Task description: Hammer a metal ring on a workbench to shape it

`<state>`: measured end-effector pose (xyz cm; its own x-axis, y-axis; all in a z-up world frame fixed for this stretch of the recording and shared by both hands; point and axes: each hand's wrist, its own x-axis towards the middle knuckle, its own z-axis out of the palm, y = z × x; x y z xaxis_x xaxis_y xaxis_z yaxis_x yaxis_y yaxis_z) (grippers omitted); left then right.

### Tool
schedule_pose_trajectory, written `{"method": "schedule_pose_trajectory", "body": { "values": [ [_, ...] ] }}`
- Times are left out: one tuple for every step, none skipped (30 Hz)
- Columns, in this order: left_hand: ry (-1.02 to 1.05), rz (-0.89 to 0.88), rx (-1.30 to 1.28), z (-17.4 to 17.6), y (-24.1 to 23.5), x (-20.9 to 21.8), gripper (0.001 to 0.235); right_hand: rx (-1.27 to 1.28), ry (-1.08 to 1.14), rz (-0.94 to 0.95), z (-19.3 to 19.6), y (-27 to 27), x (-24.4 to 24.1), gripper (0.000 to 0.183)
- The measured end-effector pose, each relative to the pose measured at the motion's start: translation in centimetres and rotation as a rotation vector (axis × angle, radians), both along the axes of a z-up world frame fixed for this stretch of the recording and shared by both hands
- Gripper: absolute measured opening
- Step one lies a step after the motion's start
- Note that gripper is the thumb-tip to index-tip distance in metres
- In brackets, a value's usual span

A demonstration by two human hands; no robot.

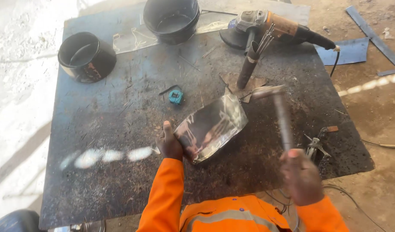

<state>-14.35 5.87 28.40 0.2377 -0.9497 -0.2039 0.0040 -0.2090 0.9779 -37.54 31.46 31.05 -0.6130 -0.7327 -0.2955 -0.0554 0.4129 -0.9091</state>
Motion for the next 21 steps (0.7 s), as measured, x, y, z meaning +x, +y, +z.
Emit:
{"method": "schedule_pose_trajectory", "body": {
  "values": [
    [0.038, 0.033, 0.062, -0.1, -0.1, 0.3, 0.058, -0.085, -0.057, -0.033, 0.2, 0.7, -0.5, 0.051],
    [0.075, 0.067, 0.123, -0.2, -0.2, 0.6, 0.057, -0.17, -0.114, -0.066, 0.4, 1.4, -1.0, 0.05],
    [0.076, 0.071, 0.128, 0.6, -0.4, 0.5, 0.057, -0.165, -0.113, -0.062, 0.4, 1.9, -0.8, 0.05],
    [0.143, 0.109, 0.325, 1.5, -0.7, 0.4, 0.041, -0.077, -0.134, -0.161, 0.5, 2.2, -0.6, 0.051],
    [0.209, 0.154, 0.522, 2.3, -0.9, 0.5, 0.055, 0.014, -0.157, -0.253, 0.5, 2.5, -0.4, 0.053],
    [0.211, 0.165, 0.529, 1.0, -0.1, 0.4, 0.055, 0.023, -0.157, -0.243, -0.7, 3.6, -0.3, 0.053],
    [0.345, 0.255, 0.626, -0.2, 0.3, 0.3, 0.06, 0.082, -0.204, -0.261, -2.0, 4.5, -0.3, 0.053],
    [0.481, 0.345, 0.719, -1.4, 0.8, 0.1, 0.073, 0.141, -0.251, -0.278, -3.3, 5.4, -0.2, 0.054],
    [0.474, 0.35, 0.726, -6.2, 1.1, 0.5, 0.073, 0.151, -0.256, -0.278, -4.1, 5.8, 0.7, 0.054],
    [0.308, 0.313, 0.843, -11.1, 1.5, 0.8, 0.074, 0.204, -0.329, -0.351, -5.1, 6.2, 1.5, 0.053],
    [0.133, 0.269, 0.96, -16.0, 2.3, 1.3, 0.075, 0.261, -0.405, -0.431, -5.9, 7.0, 2.5, 0.051],
    [0.122, 0.27, 0.974, -16.9, 3.4, 1.6, 0.075, 0.276, -0.41, -0.438, -6.6, 7.4, 3.3, 0.051],
    [-0.012, 0.144, 0.901, -17.9, 4.6, 1.9, 0.062, 0.303, -0.487, -0.464, -7.1, 7.9, 4.0, 0.051],
    [-0.142, 0.015, 0.825, -18.8, 5.8, 2.1, 0.06, 0.329, -0.563, -0.491, -7.7, 8.5, 4.7, 0.05],
    [-0.152, 0.004, 0.839, -17.9, 5.7, 2.4, 0.06, 0.34, -0.567, -0.508, -8.3, 9.2, 5.1, 0.05],
    [-0.177, 0.009, 0.747, -17.0, 5.7, 2.7, 0.059, 0.3, -0.563, -0.476, -8.9, 9.9, 5.6, 0.049],
    [-0.199, 0.019, 0.649, -16.0, 5.4, 3.1, 0.059, 0.255, -0.56, -0.438, -9.6, 10.5, 6.0, 0.047],
    [-0.206, 0.01, 0.657, -15.9, 5.3, 4.0, 0.059, 0.262, -0.563, -0.449, -8.5, 10.1, 6.0, 0.047],
    [-0.271, -0.132, 0.646, -15.8, 5.0, 4.8, 0.053, 0.359, -0.572, -0.433, -7.3, 9.5, 5.9, 0.049],
    [-0.335, -0.276, 0.633, -15.7, 4.6, 5.7, 0.05, 0.455, -0.581, -0.415, -6.2, 8.9, 5.8, 0.052],
    [-0.338, -0.283, 0.642, -15.0, 4.6, 5.9, 0.05, 0.463, -0.582, -0.424, -6.1, 9.0, 5.5, 0.052]
  ]
}}
